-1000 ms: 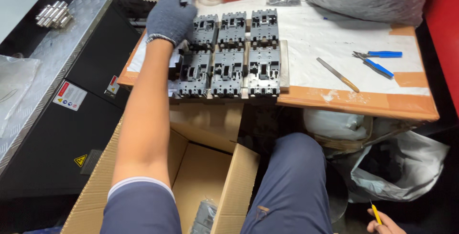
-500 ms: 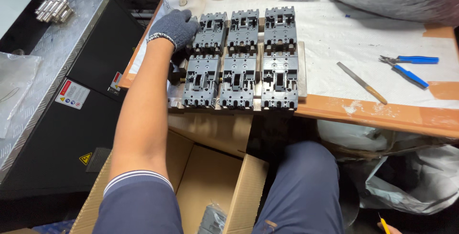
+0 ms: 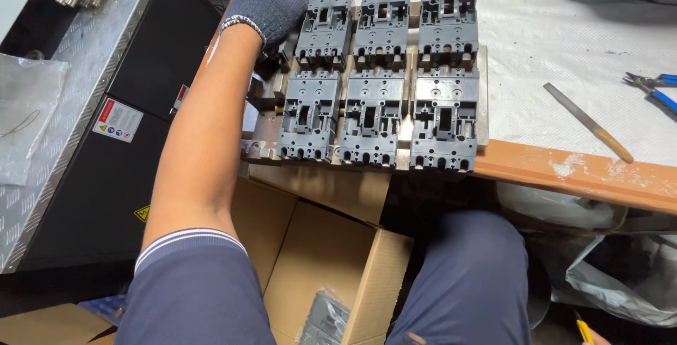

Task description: The person sits on the floor and processes gray molded plastic parts one by one. They use pliers to trim small protrusions, then use a metal file and a yellow utility knife to smooth and scrape surfaces. Finished parts are placed into a clear plastic bag and then into a cardboard box.

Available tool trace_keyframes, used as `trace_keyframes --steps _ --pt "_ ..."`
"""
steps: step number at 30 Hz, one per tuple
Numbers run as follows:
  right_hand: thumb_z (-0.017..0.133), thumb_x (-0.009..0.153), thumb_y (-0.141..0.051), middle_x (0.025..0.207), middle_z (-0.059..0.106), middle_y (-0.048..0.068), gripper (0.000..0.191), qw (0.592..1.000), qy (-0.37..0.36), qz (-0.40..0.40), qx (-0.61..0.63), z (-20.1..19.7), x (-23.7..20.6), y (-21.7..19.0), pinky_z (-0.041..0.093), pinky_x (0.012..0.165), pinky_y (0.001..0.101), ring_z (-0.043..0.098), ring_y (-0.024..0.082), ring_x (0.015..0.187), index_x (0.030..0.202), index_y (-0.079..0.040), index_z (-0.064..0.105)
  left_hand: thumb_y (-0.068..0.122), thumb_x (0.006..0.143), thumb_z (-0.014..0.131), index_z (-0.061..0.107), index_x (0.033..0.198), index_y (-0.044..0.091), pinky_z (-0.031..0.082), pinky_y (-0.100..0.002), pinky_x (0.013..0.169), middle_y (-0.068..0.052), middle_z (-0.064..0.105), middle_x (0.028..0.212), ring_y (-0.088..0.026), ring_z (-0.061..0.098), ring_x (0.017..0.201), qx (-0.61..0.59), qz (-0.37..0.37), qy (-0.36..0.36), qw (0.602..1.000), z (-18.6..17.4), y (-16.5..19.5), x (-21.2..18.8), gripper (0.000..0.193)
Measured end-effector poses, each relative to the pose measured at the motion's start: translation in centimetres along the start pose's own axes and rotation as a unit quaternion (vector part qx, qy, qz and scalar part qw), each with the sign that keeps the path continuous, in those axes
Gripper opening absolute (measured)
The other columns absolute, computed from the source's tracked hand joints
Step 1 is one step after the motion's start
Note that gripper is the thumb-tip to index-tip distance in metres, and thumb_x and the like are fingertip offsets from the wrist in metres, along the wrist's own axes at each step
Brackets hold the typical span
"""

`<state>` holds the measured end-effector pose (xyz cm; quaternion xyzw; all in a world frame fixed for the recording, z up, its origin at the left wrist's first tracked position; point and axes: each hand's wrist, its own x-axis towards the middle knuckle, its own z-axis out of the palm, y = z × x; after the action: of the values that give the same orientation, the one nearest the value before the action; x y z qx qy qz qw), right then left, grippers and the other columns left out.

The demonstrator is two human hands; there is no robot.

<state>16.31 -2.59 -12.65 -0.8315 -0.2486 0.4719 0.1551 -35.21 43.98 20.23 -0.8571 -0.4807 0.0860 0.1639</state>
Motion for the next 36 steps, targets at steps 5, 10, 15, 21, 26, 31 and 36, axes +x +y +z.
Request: trace_keyframes --steps 5,10,15,21,26,31,36 --pt "0.063 0.092 -0.012 0.079 0.067 0.007 0.039 1.0 0.003 -0.013 -0.003 -0.4 0.1 -1.5 0.045 0.056 0.0274 0.056 0.013 0.06 0.129 -0.003 0.068 0.012 0.098 0.056 0.067 0.119 0.013 0.057 -0.05 0.083 -0.017 0.069 0.113 -0.039 0.068 0.106 0.004 -0.013 0.024 1.0 -1.2 0.6 -0.9 0.024" --pt "0.065 0.091 -0.014 0.079 0.067 0.007 0.038 0.999 0.006 -0.041 0.001 -1.3 -1.7 -2.2 0.046 0.056 0.0269 0.058 0.012 0.061 0.127 -0.003 0.069 0.013 0.087 0.061 0.07 0.111 0.015 0.057 -0.05 0.069 -0.018 0.07 0.107 -0.038 0.069 0.098 0.036 -0.03 0.102 0.994 -2.7 2.1 -2.2 0.026" --pt "0.067 0.091 -0.015 0.079 0.068 0.006 0.037 0.995 0.017 -0.094 0.027 -2.2 -2.9 -1.4 0.047 0.057 0.0264 0.059 0.012 0.061 0.125 -0.004 0.07 0.038 0.101 0.057 0.074 0.102 0.008 0.055 -0.05 0.081 -0.019 0.073 0.101 -0.037 0.072 0.095 -0.067 -0.275 0.124 0.951 -3.6 4.6 -3.0 0.033" --pt "0.069 0.09 -0.017 0.079 0.068 0.004 0.036 0.979 0.049 -0.167 0.101 -4.2 -5.7 2.3 0.049 0.057 0.0259 0.06 0.011 0.062 0.123 -0.004 0.072 0.038 0.087 0.058 0.073 0.121 0.01 0.052 -0.055 0.077 -0.022 0.074 0.104 -0.044 0.069 0.091 -0.217 -0.177 0.244 0.929 -3.1 9.4 -11.0 0.046" --pt "0.069 0.091 -0.017 0.078 0.067 0.005 0.032 0.962 0.056 -0.22 0.154 -5.7 -10.4 1.6 0.047 0.057 0.0264 0.06 0.011 0.064 0.12 -0.003 0.074 0.044 0.092 0.066 0.054 0.127 -0.004 0.053 -0.049 0.079 -0.029 0.067 0.102 -0.041 0.066 0.089 -0.409 -0.26 0.111 0.868 -4.2 14.1 -15.3 0.061" --pt "0.064 0.092 -0.005 0.084 0.066 0.007 0.026 0.9 0.048 -0.383 0.201 -10.1 -11.1 -8.3 0.047 0.061 0.0257 0.06 0.012 0.069 0.117 0.004 0.068 0.026 0.089 0.074 0.056 0.133 -0.002 0.058 -0.035 0.08 -0.011 0.068 0.109 -0.019 0.068 0.089 -0.522 -0.196 0.222 0.8 -9.9 17.3 -17.3 0.055" --pt "0.06 0.1 -0.01 0.101 0.073 0.013 0.025 0.844 -0.051 -0.384 0.37 -12.2 -7.4 -21.3 0.05 0.063 0.0265 0.065 0.015 0.076 0.12 0.005 0.063 0.017 0.093 0.067 0.05 0.135 0.001 0.062 -0.035 0.092 -0.013 0.068 0.119 -0.024 0.072 0.106 -0.499 0.055 0.231 0.833 -15.1 24.4 -17.7 0.048"
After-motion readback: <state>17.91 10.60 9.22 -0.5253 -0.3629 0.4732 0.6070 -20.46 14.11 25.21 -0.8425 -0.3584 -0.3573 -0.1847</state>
